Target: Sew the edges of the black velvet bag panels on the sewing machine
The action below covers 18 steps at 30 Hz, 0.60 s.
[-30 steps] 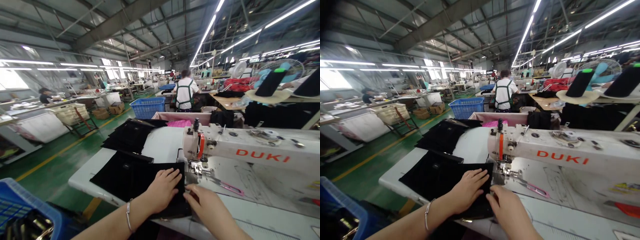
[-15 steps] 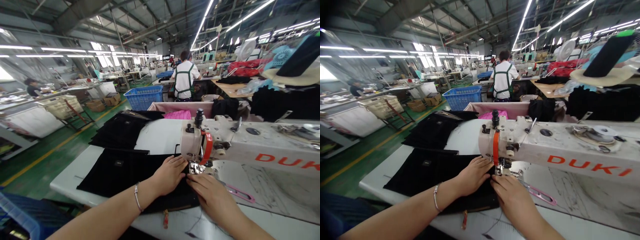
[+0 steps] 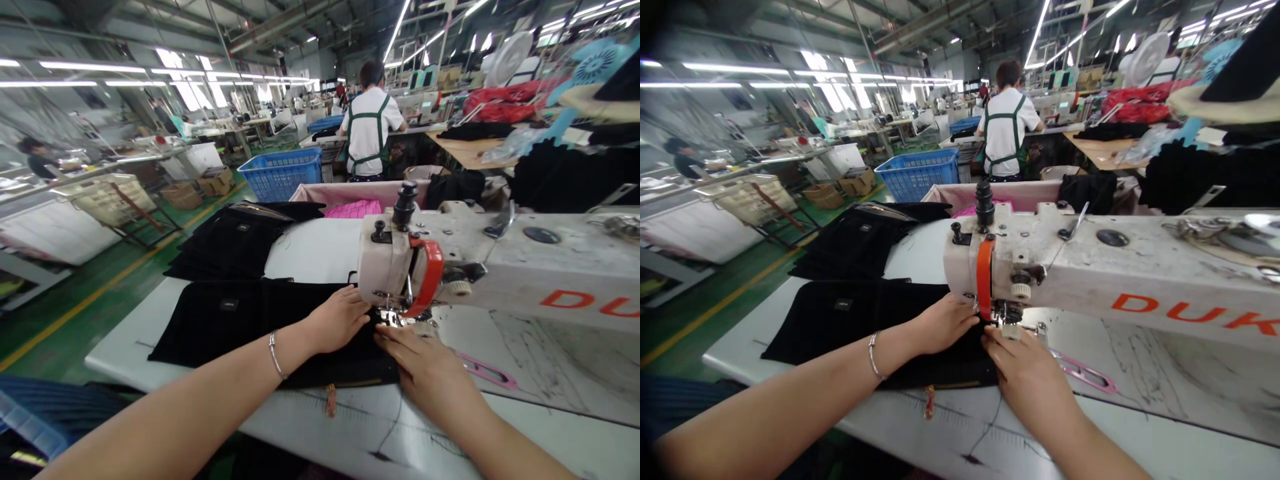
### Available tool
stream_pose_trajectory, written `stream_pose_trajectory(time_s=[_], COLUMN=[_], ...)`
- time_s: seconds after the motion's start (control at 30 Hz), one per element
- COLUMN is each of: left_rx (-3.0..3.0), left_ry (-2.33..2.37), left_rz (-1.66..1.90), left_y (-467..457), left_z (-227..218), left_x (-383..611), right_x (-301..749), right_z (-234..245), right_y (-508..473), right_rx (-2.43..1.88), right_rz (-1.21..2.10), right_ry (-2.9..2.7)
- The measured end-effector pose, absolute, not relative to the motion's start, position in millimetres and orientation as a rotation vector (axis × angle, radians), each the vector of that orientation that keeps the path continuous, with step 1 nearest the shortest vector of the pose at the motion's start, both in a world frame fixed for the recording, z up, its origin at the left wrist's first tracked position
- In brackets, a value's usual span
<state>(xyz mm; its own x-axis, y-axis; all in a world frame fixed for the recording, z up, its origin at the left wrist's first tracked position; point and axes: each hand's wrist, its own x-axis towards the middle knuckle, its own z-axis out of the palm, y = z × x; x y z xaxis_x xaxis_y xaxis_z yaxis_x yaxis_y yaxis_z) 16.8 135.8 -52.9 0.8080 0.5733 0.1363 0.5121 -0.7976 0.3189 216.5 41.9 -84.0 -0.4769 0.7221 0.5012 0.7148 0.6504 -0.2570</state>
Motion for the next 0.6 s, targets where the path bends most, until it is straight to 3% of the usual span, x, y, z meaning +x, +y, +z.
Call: stream_pose_trajectory(time_s=[0.17,0.3,0.43,0.6], left_rx=[2.803,2.766,2.678,2.705], left_ry=[0.884,1.051,1.112,1.0], left_rz=[0.154,0.224,0.429,0.589], left_y=[114,89,87,92], left_z=[-34,-31,-44,-54], left_x=[14,18,21,23], right_x=[223,226,227,227], right_z=[-73,-78,-81,-66], right_y=[49,67,66,40], right_rx=[-1.382,-1.566,-1.493,-1.095], right_rz=[0.06,-0.015,-0.011,0.223], right_ry=[-2.034,-2.01,-2.076,-2.25])
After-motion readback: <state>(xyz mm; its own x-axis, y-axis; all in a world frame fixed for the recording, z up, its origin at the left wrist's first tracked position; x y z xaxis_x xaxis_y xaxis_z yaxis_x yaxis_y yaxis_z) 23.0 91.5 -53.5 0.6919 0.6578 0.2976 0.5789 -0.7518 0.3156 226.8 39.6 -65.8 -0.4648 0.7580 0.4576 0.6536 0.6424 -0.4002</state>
